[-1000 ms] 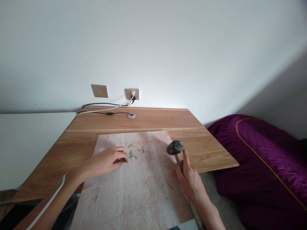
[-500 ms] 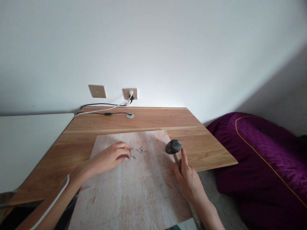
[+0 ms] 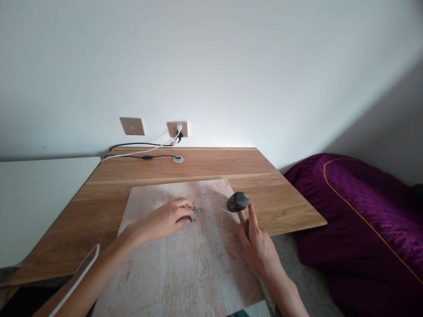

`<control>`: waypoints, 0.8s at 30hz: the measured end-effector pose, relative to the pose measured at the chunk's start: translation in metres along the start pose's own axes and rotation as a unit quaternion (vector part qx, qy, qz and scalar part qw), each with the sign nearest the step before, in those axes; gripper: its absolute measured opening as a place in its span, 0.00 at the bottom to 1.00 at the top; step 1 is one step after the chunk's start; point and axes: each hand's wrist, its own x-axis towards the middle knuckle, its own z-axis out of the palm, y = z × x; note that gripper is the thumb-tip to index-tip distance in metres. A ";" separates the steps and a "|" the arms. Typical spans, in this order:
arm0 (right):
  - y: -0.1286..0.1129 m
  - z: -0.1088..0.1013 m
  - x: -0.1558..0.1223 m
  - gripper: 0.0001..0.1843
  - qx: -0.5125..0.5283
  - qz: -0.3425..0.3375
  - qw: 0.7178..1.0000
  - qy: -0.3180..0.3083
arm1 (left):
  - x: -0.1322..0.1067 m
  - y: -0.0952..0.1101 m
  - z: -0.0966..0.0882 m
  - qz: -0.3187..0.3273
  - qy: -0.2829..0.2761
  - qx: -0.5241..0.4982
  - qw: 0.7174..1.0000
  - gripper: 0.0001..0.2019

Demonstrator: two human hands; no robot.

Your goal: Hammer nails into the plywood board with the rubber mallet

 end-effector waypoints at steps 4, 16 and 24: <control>-0.002 -0.003 0.000 0.39 0.000 0.004 1.000 -0.012 | 0.007 0.004 0.000 0.014 -0.009 0.006 1.000 0.11; 0.005 0.004 -0.002 0.39 0.019 -0.020 0.999 0.019 | 0.010 0.002 -0.004 0.018 0.014 0.031 0.999 0.09; 0.001 -0.001 0.000 0.41 0.004 0.006 1.000 -0.016 | 0.011 0.003 -0.006 0.042 0.040 0.021 0.998 0.09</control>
